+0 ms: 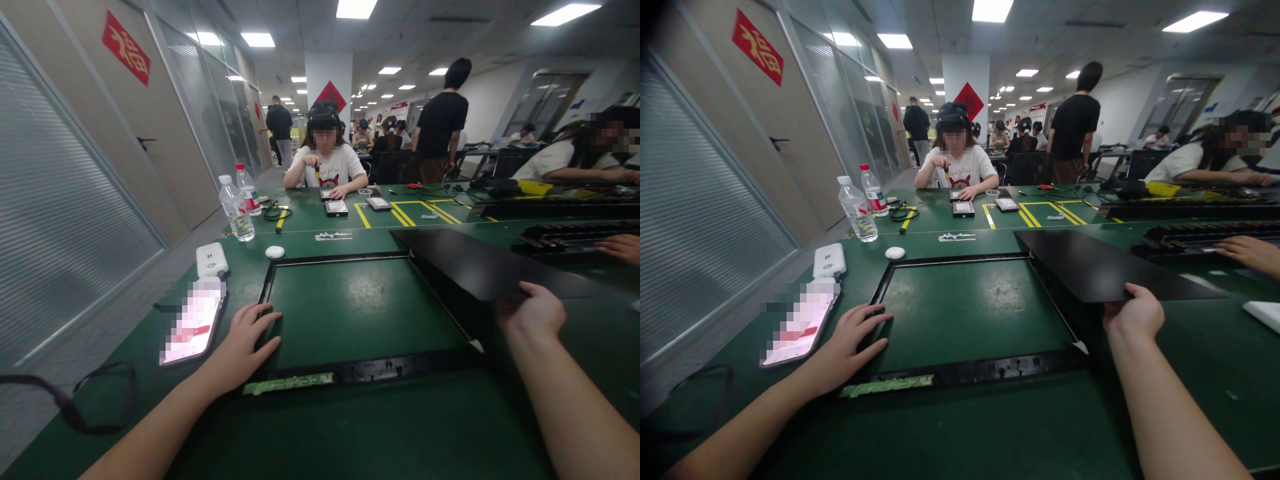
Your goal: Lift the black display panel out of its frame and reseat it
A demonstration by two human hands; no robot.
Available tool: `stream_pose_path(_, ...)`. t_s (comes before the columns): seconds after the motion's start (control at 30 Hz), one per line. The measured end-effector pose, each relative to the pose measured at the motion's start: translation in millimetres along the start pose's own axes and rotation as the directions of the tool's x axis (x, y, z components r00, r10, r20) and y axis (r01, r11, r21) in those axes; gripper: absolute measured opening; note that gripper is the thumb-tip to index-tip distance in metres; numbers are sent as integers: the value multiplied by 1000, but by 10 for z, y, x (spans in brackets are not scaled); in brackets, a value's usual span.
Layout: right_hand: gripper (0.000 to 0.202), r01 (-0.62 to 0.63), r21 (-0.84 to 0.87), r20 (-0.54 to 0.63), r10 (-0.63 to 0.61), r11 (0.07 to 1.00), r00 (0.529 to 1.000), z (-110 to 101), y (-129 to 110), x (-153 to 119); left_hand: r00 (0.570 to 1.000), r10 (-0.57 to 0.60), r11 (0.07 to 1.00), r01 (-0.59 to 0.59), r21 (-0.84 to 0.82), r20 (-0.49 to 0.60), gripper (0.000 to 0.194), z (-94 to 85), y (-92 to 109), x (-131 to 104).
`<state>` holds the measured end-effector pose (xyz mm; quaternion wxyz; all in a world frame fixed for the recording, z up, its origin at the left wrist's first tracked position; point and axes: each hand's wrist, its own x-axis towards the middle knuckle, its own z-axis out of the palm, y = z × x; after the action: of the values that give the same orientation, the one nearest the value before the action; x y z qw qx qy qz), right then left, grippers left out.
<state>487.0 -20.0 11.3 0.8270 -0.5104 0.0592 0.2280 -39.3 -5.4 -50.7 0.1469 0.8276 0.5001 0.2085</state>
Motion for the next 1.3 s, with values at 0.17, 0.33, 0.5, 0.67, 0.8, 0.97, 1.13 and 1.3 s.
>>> stream_pose_path(0.17, 25, -57, -25, -100, 54, 998, 994, 33, 25, 20, 999, -23, 1000, 23, 6, 29, 49, -58, 101, 16)
stream_pose_path(0.33, 26, -97, -43, -123, 91, 994, 988, 30, 22, 70, 999, -31, 999, 30, 11, 39, 48, -79, 146, 23)
stream_pose_path(0.5, 28, -168, -44, -161, 159, 985, 974, 33, 22, 134, 999, -25, 1000, 25, -1, 29, 48, -77, 145, 18)
stream_pose_path(0.67, 29, -185, -47, -164, 175, 982, 971, 25, 37, 157, 999, -26, 1000, 26, -9, 30, 48, -78, 147, 18)
stream_pose_path(0.8, 30, -199, -38, -170, 190, 979, 967, 18, 55, 203, 999, -28, 1000, 28, -2, 37, 50, -58, 126, 14)
stream_pose_path(0.97, 30, -166, -61, -162, 155, 984, 975, -19, 92, 275, 999, -20, 1000, 20, -1, 26, 53, 3, 34, -3)
stream_pose_path(1.13, 29, -151, -95, -124, 139, 984, 983, -33, 128, 327, 999, -18, 1000, 18, 16, 34, 54, 4, 31, 1)
stream_pose_path(1.3, 30, -131, -75, -132, 120, 989, 984, -10, 174, 353, 998, -22, 999, 20, 40, 59, 50, -67, 140, 22)
